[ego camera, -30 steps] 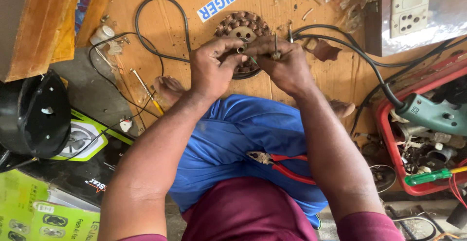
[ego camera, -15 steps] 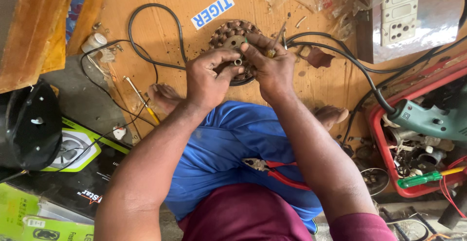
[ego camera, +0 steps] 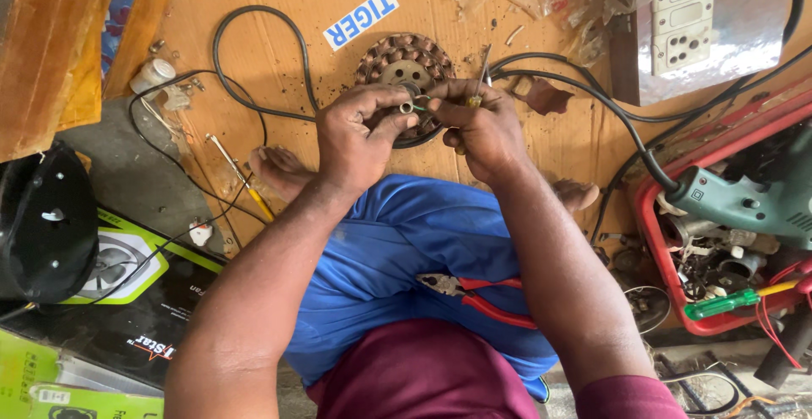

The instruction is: The person sits on the floor and repairs an electric fan motor. They use a gear puller to press a shaft out of the rotor assembly, fit a bushing into the rotor with a punch, then route and connect wires at the motor of a stand fan.

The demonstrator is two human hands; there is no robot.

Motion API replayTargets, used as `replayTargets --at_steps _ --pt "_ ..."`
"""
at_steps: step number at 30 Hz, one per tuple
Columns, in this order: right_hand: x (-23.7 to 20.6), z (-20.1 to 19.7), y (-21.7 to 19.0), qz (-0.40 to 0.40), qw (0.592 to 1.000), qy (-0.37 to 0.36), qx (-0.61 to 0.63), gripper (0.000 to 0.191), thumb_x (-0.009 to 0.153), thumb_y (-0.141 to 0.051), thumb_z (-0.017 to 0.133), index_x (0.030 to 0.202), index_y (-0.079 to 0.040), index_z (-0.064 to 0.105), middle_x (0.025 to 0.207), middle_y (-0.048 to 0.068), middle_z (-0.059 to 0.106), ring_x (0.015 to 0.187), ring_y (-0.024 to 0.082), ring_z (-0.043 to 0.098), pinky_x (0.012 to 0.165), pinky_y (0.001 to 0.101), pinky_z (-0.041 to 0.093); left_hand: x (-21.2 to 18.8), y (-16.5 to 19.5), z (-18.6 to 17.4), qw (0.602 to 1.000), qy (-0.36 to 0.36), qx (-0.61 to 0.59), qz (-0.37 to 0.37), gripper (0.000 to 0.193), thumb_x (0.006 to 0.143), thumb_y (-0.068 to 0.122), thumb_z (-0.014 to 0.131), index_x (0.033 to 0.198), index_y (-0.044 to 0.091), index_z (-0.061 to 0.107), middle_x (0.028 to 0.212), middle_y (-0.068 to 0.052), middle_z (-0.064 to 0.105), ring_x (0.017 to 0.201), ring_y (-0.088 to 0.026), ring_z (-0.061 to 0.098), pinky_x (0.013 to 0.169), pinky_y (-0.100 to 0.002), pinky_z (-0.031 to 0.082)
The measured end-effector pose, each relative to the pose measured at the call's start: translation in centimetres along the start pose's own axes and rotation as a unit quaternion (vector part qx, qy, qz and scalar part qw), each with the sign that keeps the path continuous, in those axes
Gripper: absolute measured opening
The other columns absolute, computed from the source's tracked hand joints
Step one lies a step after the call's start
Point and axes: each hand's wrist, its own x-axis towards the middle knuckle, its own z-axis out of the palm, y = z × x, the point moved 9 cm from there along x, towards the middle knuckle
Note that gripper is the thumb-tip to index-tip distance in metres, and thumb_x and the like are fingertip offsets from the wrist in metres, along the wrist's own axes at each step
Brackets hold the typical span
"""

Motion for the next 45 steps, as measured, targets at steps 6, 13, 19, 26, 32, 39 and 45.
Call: replayTargets --at_steps 6,13,19,26,32,39,45 --pt "0.0 0.1 0.5 0.029 0.999 0.002 0.025 0.014 0.087 -0.002 0.072 0.101 -0.003 0.074 0.084 0.003 0.072 0.060 0.008 0.058 0.047 0.0227 0.041 0.0 0.2 0.0 1.000 -0.002 -0.011 0.006 0.021 0.086 -0.004 0.082 0.106 0.000 0.074 0.112 -0.011 0.074 0.104 -0.016 0.073 0.090 -0.029 0.062" --pt "0.1 0.3 0.1 0.023 0.999 -0.003 -0.026 0.015 0.087 -0.003 0.074 0.102 -0.002 0.075 0.079 0.003 0.071 0.052 0.009 0.052 0.045 0.0221 0.039 0.0 0.4 0.0 1.000 -0.012 -0.004 0.014 0.023 0.085 -0.006 0.082 0.106 0.000 0.074 0.113 -0.010 0.074 0.106 -0.017 0.073 0.091 -0.029 0.063" --pt "0.4 1.1 -0.2 0.037 0.997 -0.051 -0.046 0.016 0.087 -0.002 0.074 0.103 -0.003 0.076 0.079 0.003 0.071 0.054 0.007 0.053 0.045 0.0219 0.040 0.0 0.0 0.0 0.999 -0.017 -0.026 -0.010 0.023 0.084 -0.006 0.082 0.104 0.001 0.075 0.112 -0.010 0.074 0.105 -0.017 0.073 0.089 -0.029 0.063" --pt "0.3 1.6 0.2 0.032 0.998 -0.061 -0.008 0.015 0.091 -0.008 0.076 0.104 -0.007 0.069 0.081 0.003 0.070 0.058 0.008 0.058 0.044 0.0218 0.040 0.2 0.5 -0.5 1.000 -0.007 0.014 0.023 0.022 0.083 -0.005 0.084 0.103 0.000 0.076 0.110 -0.011 0.077 0.106 -0.019 0.074 0.093 -0.031 0.060" --pt "-0.9 1.6 1.3 0.070 0.993 -0.043 0.090 0.011 0.092 -0.010 0.075 0.098 -0.009 0.066 0.081 0.004 0.068 0.063 0.008 0.056 0.045 0.0214 0.038 0.1 0.5 0.0 0.999 -0.009 -0.031 0.022 0.021 0.084 -0.006 0.081 0.102 0.001 0.075 0.111 -0.010 0.076 0.108 -0.019 0.074 0.094 -0.031 0.061" --pt "-1.2 2.0 1.5 0.080 0.984 -0.037 0.156 0.013 0.090 -0.007 0.067 0.103 -0.007 0.070 0.083 0.001 0.065 0.067 0.008 0.055 0.050 0.0218 0.039 0.1 0.7 -0.2 0.999 0.002 -0.015 0.029 0.021 0.082 -0.007 0.083 0.101 0.001 0.076 0.109 -0.010 0.077 0.106 -0.019 0.074 0.094 -0.031 0.060" --pt "-0.7 2.0 1.6 0.078 0.982 -0.002 0.171 0.012 0.088 -0.002 0.061 0.098 -0.006 0.065 0.079 0.004 0.063 0.066 0.012 0.056 0.051 0.0246 0.041 0.2 0.8 -0.2 0.999 0.006 -0.014 0.034 0.022 0.082 -0.006 0.084 0.101 0.001 0.076 0.110 -0.010 0.077 0.105 -0.019 0.074 0.093 -0.030 0.060"
